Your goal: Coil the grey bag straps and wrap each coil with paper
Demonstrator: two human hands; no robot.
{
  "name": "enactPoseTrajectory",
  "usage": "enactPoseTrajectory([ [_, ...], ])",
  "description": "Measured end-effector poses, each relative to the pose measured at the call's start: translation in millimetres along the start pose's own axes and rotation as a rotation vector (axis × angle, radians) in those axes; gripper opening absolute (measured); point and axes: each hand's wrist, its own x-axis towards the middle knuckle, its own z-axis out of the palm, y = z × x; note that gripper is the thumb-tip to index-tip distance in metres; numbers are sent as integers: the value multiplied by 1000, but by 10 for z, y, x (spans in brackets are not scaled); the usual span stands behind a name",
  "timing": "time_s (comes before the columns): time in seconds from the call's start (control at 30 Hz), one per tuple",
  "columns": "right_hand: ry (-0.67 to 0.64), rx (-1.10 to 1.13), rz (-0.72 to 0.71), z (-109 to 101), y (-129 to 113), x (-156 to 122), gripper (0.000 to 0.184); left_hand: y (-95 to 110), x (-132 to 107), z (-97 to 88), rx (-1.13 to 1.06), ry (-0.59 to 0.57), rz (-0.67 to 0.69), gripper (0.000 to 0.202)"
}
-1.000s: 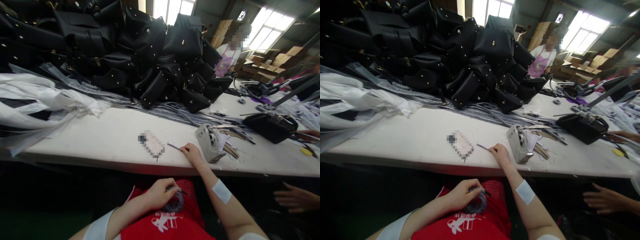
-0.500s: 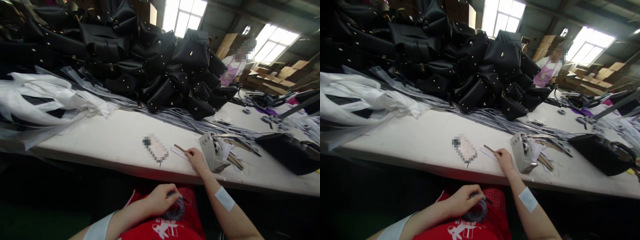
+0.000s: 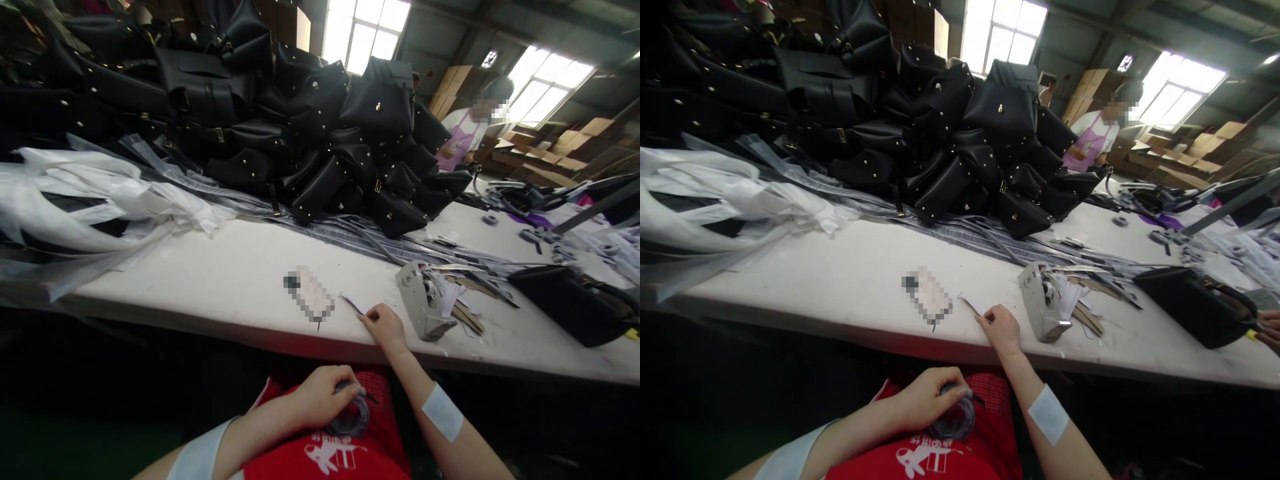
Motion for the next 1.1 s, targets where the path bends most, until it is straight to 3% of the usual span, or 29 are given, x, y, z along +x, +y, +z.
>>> enactPoseTrajectory([
  [0.13, -56, 66, -85, -154, -55, -42, 18, -28, -6, 6, -14, -20, 10, 28],
  [0.27, -90, 184, -44, -564, -223, -230, 22, -44, -27, -30, -104, -61, -21, 36],
  [0.37, -236, 395, 18, -882, -461, -423, 26, -74, -10, -51, -227, -89, -82, 36],
  [0.5, -445, 703, 216, -1234, -719, -657, 36, -77, -15, -27, -320, -99, -192, 36],
  [0.63, -578, 1114, 223, -1290, -738, -855, 67, -202, 34, 38, -337, -105, -178, 39],
  [0.7, -520, 1138, 229, -1170, -689, -896, 67, -302, 119, 53, -302, -100, -142, 41],
  [0.77, -417, 1052, 318, -1023, -636, -906, 39, -360, 196, 53, -249, -94, -110, 43],
  [0.8, -379, 1006, 363, -964, -612, -910, 33, -366, 217, 49, -233, -97, -106, 44],
  [0.87, -305, 926, 389, -910, -576, -932, 43, -332, 220, 40, -232, -108, -121, 45],
  [1.0, -129, 767, 188, -1013, -543, -1040, 46, -199, 145, 26, -269, -92, -161, 46],
  [1.1, -124, 775, 124, -1049, -538, -1128, 53, -179, 125, 43, -373, -99, -212, 49],
])
